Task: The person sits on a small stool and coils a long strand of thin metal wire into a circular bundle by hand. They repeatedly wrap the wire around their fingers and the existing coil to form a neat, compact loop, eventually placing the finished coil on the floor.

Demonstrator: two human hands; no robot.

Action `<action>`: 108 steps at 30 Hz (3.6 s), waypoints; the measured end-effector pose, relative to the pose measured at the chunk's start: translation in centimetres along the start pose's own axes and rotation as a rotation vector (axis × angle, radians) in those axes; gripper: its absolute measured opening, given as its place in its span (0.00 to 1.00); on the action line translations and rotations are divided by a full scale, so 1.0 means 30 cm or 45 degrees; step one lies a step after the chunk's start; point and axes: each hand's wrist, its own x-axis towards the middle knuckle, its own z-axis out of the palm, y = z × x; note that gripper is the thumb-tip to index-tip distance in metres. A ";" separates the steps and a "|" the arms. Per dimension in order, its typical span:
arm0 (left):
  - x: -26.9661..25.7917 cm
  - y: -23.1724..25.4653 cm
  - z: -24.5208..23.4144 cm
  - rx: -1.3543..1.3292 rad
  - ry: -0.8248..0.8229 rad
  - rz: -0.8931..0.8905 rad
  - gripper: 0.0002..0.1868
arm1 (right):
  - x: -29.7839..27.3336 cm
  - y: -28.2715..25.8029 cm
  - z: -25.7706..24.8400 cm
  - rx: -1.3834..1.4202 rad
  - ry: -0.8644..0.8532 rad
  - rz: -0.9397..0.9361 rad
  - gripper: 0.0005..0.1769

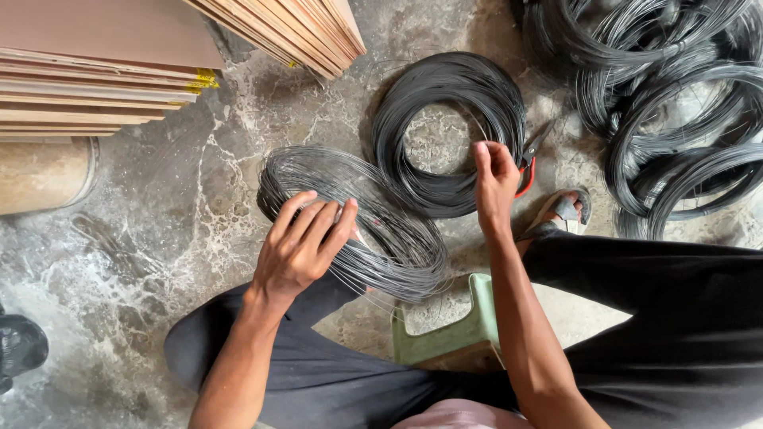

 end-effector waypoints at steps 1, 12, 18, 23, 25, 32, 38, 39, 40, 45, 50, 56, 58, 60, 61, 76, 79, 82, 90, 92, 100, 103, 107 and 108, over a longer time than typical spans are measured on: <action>0.003 -0.002 0.002 0.004 0.006 0.001 0.08 | -0.004 -0.052 0.008 0.001 -0.001 -0.007 0.06; -0.016 0.015 0.011 -0.037 0.066 -0.052 0.16 | -0.211 -0.464 -0.006 -0.091 -0.659 -0.356 0.15; -0.060 0.015 0.059 0.112 0.158 -0.046 0.14 | -0.309 -0.491 0.049 -0.085 -0.951 -0.391 0.15; -0.011 0.020 0.022 0.283 0.080 -0.056 0.04 | -0.232 -0.473 0.047 -0.003 -0.899 -0.395 0.10; 0.007 0.018 0.016 0.283 0.047 -0.064 0.06 | -0.161 -0.365 0.030 0.018 -0.846 -0.398 0.10; -0.013 0.012 0.025 0.077 -0.088 -0.020 0.03 | 0.036 0.595 -0.089 -0.887 -0.217 0.422 0.53; -0.023 0.005 -0.019 0.023 -0.198 -0.031 0.04 | 0.013 0.347 -0.004 -0.321 0.007 0.279 0.11; -0.016 -0.008 -0.026 0.034 -0.194 -0.014 0.04 | 0.041 0.336 0.012 -0.037 0.168 0.121 0.10; -0.022 -0.009 -0.041 0.038 -0.199 -0.005 0.04 | 0.056 0.306 -0.005 -0.027 0.172 0.124 0.10; -0.067 0.004 -0.071 0.000 -0.230 -0.047 0.04 | 0.039 -0.146 -0.079 0.223 0.154 0.244 0.09; -0.083 0.011 0.006 0.028 -0.196 0.005 0.04 | -0.037 -0.289 -0.012 -0.012 -0.230 -0.210 0.08; -0.074 0.049 0.037 0.088 -0.048 -0.005 0.13 | -0.244 -0.405 0.032 -0.175 -0.713 -0.391 0.08; -0.072 0.054 0.044 0.094 -0.010 -0.026 0.17 | -0.305 -0.388 0.047 -0.260 -0.792 -0.440 0.10; -0.069 0.049 0.055 0.139 0.007 -0.033 0.14 | -0.349 -0.373 0.061 -0.352 -0.760 -0.480 0.11; -0.078 0.052 0.063 0.134 0.009 -0.032 0.14 | -0.350 -0.380 0.056 -0.355 -0.757 -0.477 0.11; -0.014 0.044 0.046 0.059 0.061 -0.013 0.06 | 0.033 0.263 -0.043 -0.803 -0.009 -0.177 0.51; -0.009 0.046 0.043 0.072 0.051 0.008 0.06 | 0.063 0.519 -0.022 -0.741 -0.434 0.437 0.51; -0.006 0.034 0.042 0.047 0.031 0.012 0.07 | 0.085 0.612 -0.010 -0.630 -0.253 0.427 0.15; -0.017 0.009 0.059 0.015 -0.038 -0.003 0.07 | 0.149 0.616 -0.020 -1.207 0.032 0.376 0.21; -0.011 0.013 0.059 0.003 -0.038 -0.014 0.06 | 0.169 0.654 -0.023 -1.300 0.005 0.413 0.20; -0.004 0.002 0.065 -0.006 -0.047 -0.020 0.06 | 0.254 0.843 -0.055 -1.491 -0.055 0.384 0.10; -0.002 0.007 0.065 0.014 -0.035 -0.022 0.06 | 0.215 0.772 -0.053 -1.479 0.016 0.344 0.08; -0.014 0.021 0.074 0.005 -0.020 -0.002 0.06 | 0.102 0.641 -0.007 -0.983 -0.119 0.361 0.10; -0.023 0.026 0.079 -0.003 -0.015 0.013 0.06 | 0.069 0.616 0.009 -0.769 -0.233 0.438 0.11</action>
